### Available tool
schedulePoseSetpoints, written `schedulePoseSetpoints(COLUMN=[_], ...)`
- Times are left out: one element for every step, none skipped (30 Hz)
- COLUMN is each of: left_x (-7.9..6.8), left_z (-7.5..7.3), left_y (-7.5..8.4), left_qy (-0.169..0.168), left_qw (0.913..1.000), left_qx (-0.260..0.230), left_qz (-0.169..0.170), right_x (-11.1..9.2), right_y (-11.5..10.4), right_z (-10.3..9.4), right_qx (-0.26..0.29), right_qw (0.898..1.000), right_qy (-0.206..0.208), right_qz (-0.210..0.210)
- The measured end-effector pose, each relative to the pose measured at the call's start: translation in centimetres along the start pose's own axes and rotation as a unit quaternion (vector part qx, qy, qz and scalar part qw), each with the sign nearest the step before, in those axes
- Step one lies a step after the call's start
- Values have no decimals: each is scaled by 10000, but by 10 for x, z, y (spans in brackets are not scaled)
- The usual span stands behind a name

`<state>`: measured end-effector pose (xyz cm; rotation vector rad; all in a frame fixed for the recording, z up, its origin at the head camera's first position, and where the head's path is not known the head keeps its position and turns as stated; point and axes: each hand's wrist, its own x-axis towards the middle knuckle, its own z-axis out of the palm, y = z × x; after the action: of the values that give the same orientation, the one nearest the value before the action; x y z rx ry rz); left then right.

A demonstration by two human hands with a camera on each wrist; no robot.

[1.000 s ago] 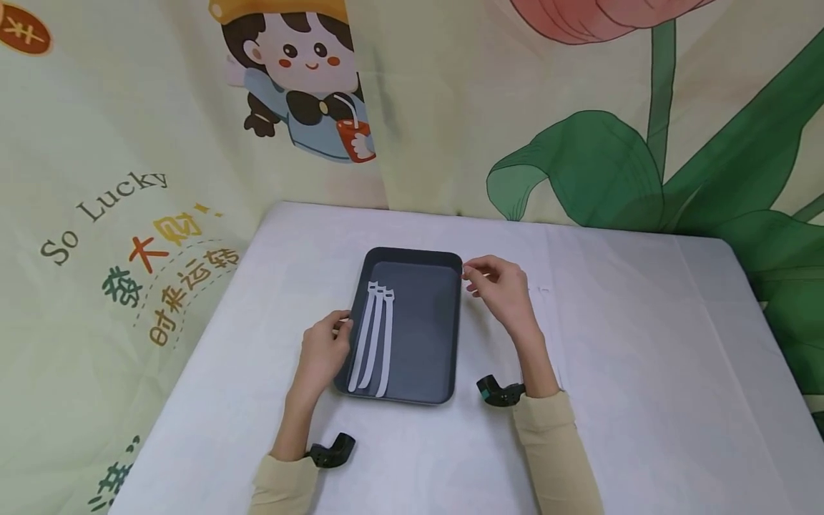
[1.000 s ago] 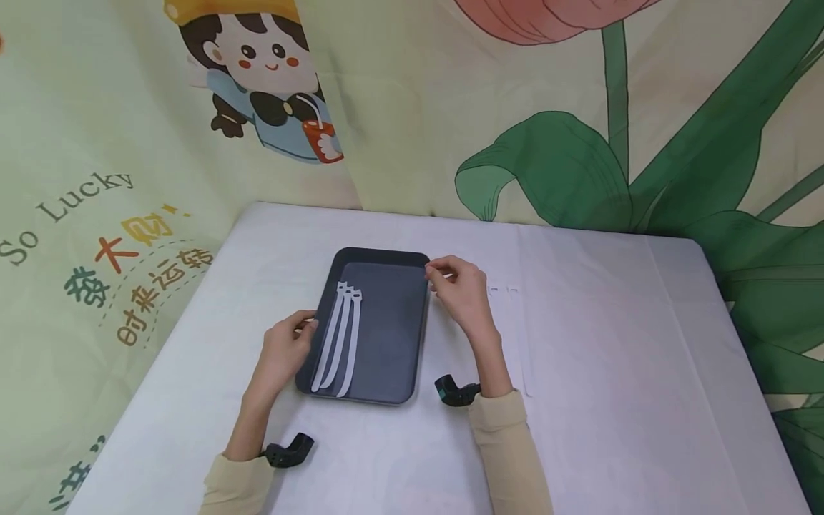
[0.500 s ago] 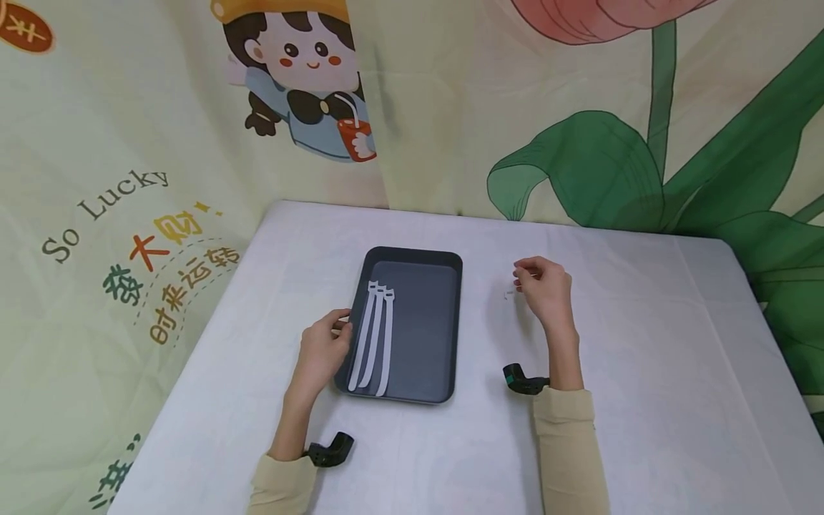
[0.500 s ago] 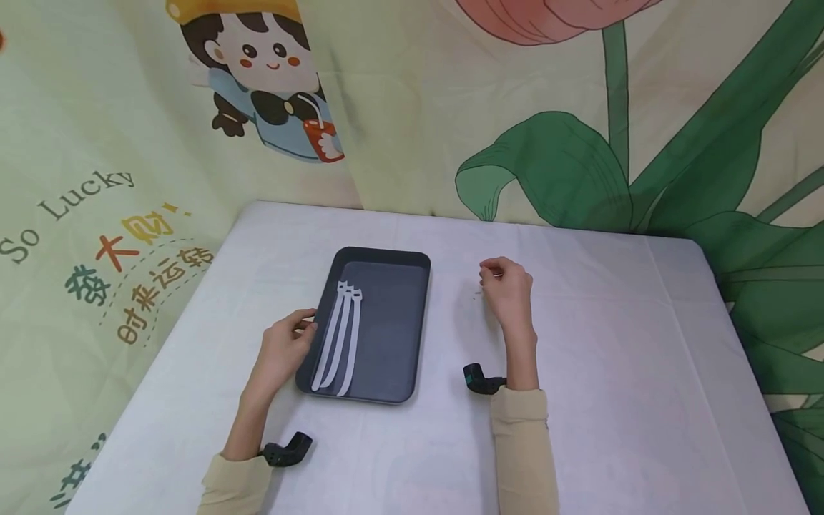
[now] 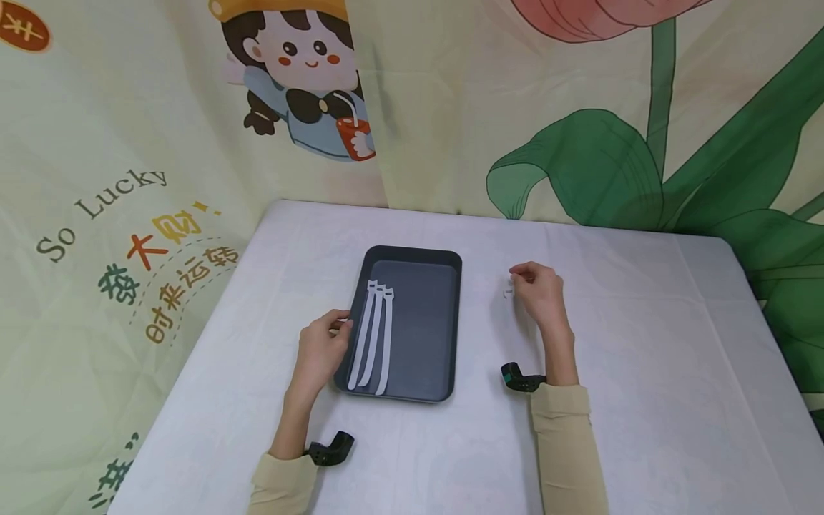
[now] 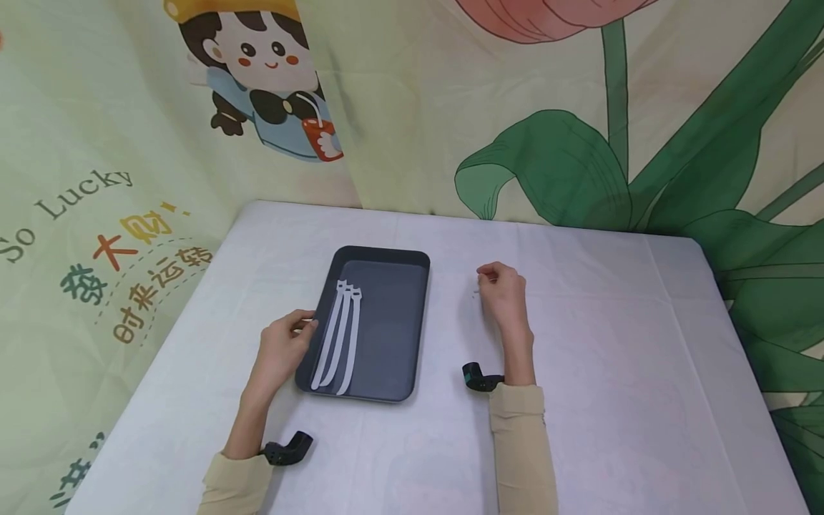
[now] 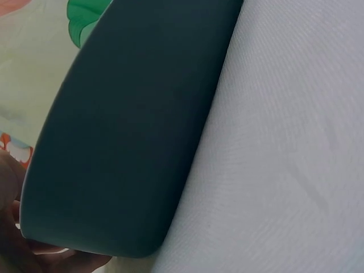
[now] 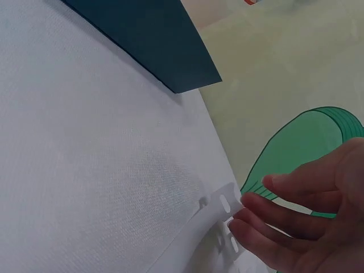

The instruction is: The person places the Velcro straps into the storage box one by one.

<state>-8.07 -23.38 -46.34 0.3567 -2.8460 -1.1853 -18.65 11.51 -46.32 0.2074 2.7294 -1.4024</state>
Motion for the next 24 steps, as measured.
schedulePoseSetpoints(left_x=[0,0,0,0,1,1,1,1,1,1,1,2,2,2,2,2,2,2,2,2,2,2,2,2], left_z=[0,0,0,0,0,0,1,1,1,2,2,3,3,3,3,3,3,3,3,3,4,4,4,5], left_y=[0,0,0,0,0,0,0,0,0,-1,-1,-2,-2,-2,-3,-3,-3,-3,-3,-3,-3,-3,-3,-3], left_qy=[-1,2,-1,-4,-5,-7,3,13,25,36,43,51,63,65,66,67,70,79,88,98,106,113,121,126], left_qw=[10000,10000,10000,10000,10000,10000,10000,10000,10000,10000,10000,10000,10000,10000,10000,10000,10000,10000,9999,9999,9999,9999,9999,9999], left_qx=[7,5,6,4,1,-5,-10,-18,-18,-19,-12,-9,-7,-4,-4,-4,-5,-10,-14,-16,-14,-18,-21,-23], left_qz=[-7,-5,-16,-22,-36,-40,-42,-42,-45,-33,-21,-11,-4,7,19,26,34,46,55,66,74,76,81,84], right_x=[0,1,1,2,2,3,3,4,4,4,4,5,5,4,4,4,3,3,3,2,2,1,1,1], right_y=[0,1,1,2,2,2,2,2,2,2,2,2,2,2,2,2,2,2,2,2,2,3,3,3], right_z=[0,1,1,2,2,2,2,2,2,2,2,2,2,2,1,1,1,0,0,0,-1,-1,-1,-2], right_qx=[-6,-20,-37,-40,-42,-45,-42,-53,-52,-64,-92,-106,-120,-131,-145,-150,-154,-159,-165,-155,-153,-144,-137,-122], right_qw=[10000,10000,10000,10000,10000,10000,10000,9999,9999,9998,9997,9996,9995,9993,9992,9991,9990,9989,9987,9985,9983,9981,9979,9977], right_qy=[-12,-25,-34,-44,-49,-61,-80,-102,-132,-160,-185,-218,-247,-271,-297,-319,-343,-368,-394,-432,-473,-508,-543,-580], right_qz=[-12,-33,-46,-46,-53,-41,-9,12,50,80,112,151,179,201,224,238,259,263,272,292,302,315,327,340])
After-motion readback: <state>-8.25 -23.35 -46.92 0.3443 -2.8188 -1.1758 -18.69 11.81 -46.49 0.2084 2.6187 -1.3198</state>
